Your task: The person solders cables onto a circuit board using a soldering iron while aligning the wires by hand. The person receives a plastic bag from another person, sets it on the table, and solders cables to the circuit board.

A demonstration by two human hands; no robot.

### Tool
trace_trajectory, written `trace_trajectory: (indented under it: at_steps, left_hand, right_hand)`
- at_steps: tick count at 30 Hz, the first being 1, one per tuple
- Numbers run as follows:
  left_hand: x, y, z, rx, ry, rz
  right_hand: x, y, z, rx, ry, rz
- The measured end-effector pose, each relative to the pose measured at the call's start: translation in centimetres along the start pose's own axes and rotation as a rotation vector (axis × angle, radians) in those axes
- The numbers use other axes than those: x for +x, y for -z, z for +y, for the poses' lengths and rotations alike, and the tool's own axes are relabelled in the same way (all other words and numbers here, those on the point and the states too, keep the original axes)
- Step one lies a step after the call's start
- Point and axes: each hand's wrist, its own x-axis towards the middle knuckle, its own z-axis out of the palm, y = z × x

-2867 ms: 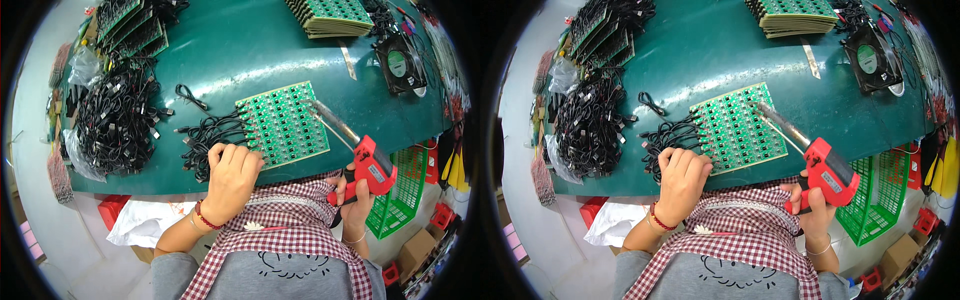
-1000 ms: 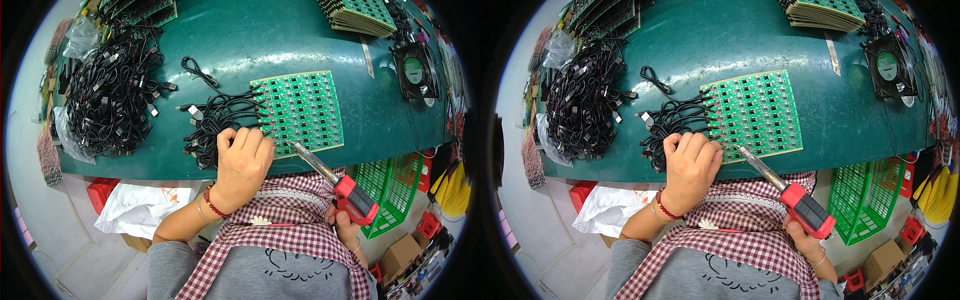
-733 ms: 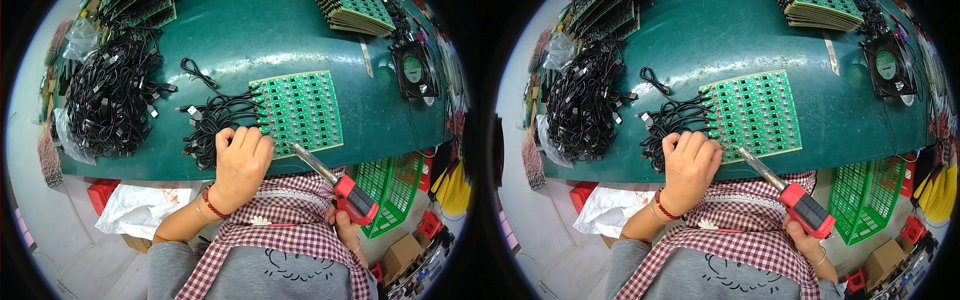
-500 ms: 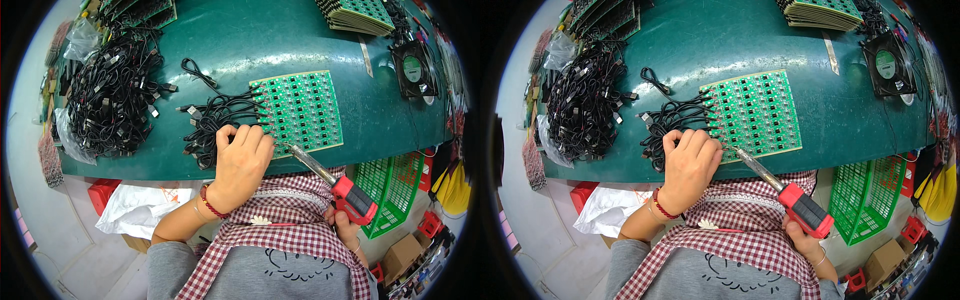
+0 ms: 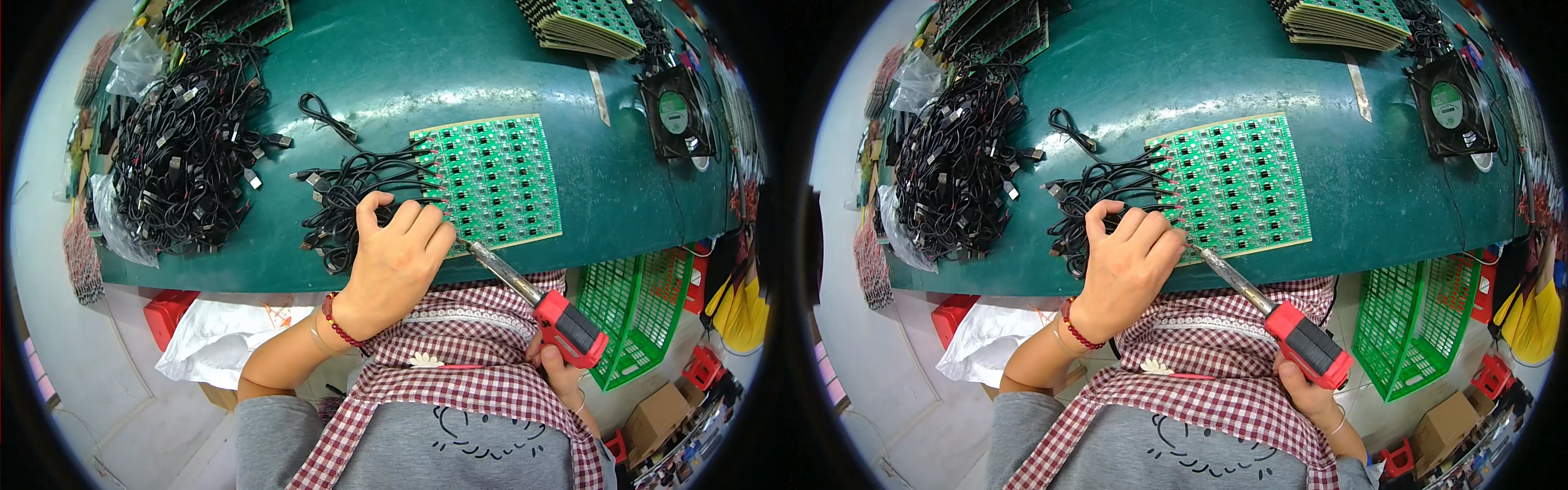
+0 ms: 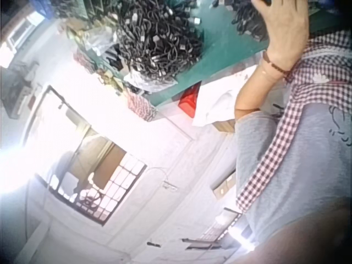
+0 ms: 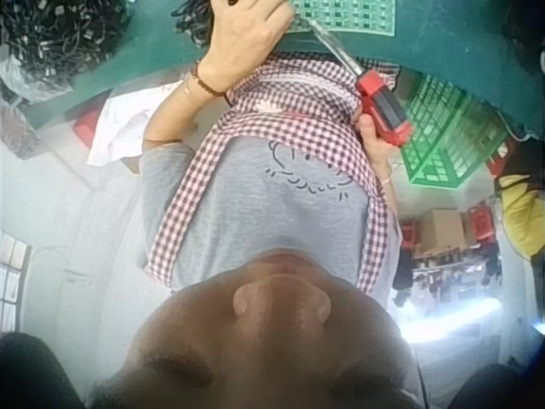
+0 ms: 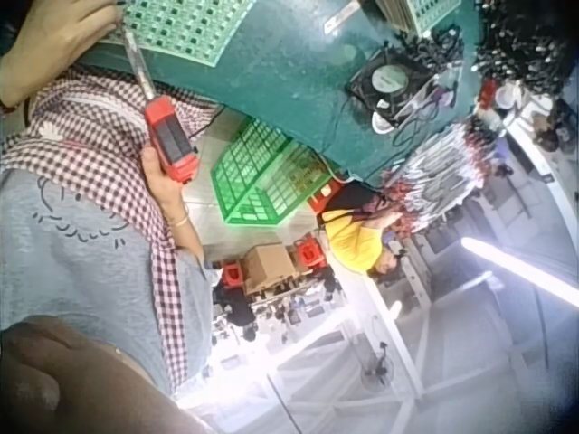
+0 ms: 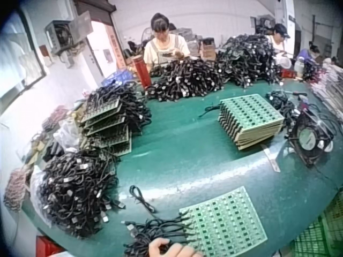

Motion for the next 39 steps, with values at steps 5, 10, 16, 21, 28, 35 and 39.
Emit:
trace_trajectory:
  at_steps: [5, 10, 16, 21, 28, 35, 39]
  left_hand:
    - [0.3, 0.3, 0.0, 0.005, -0.021, -0.001]
    - [0.3, 0.6, -0.1, 0.017, -0.022, -0.043]
    - [0.1, 0.7, 0.0, 0.012, -0.027, -0.035]
    - [0.4, 0.7, 0.1, 0.011, -0.035, -0.082]
    - [1.2, 1.4, -0.1, -0.021, -0.061, -0.127]
    - [1.1, 1.7, 0.0, -0.014, -0.079, -0.145]
    - [1.0, 1.8, -0.2, -0.012, -0.081, -0.156]
  right_hand:
    - [-0.7, 0.1, 0.6, 0.082, -0.005, 0.084]
    - [-0.7, 0.1, -0.1, 0.074, -0.027, 0.084]
    - [-0.6, -0.1, -0.1, -0.012, -0.009, 0.04]
    - [-0.3, -0.4, -0.1, 0.007, -0.012, 0.081]
    - [-0.4, 0.1, 0.3, 0.023, 0.005, 0.072]
    - [-0.2, 0.7, -0.8, 0.154, 0.08, 0.104]
    - [0.2, 0.8, -1.5, 0.174, 0.113, 0.167]
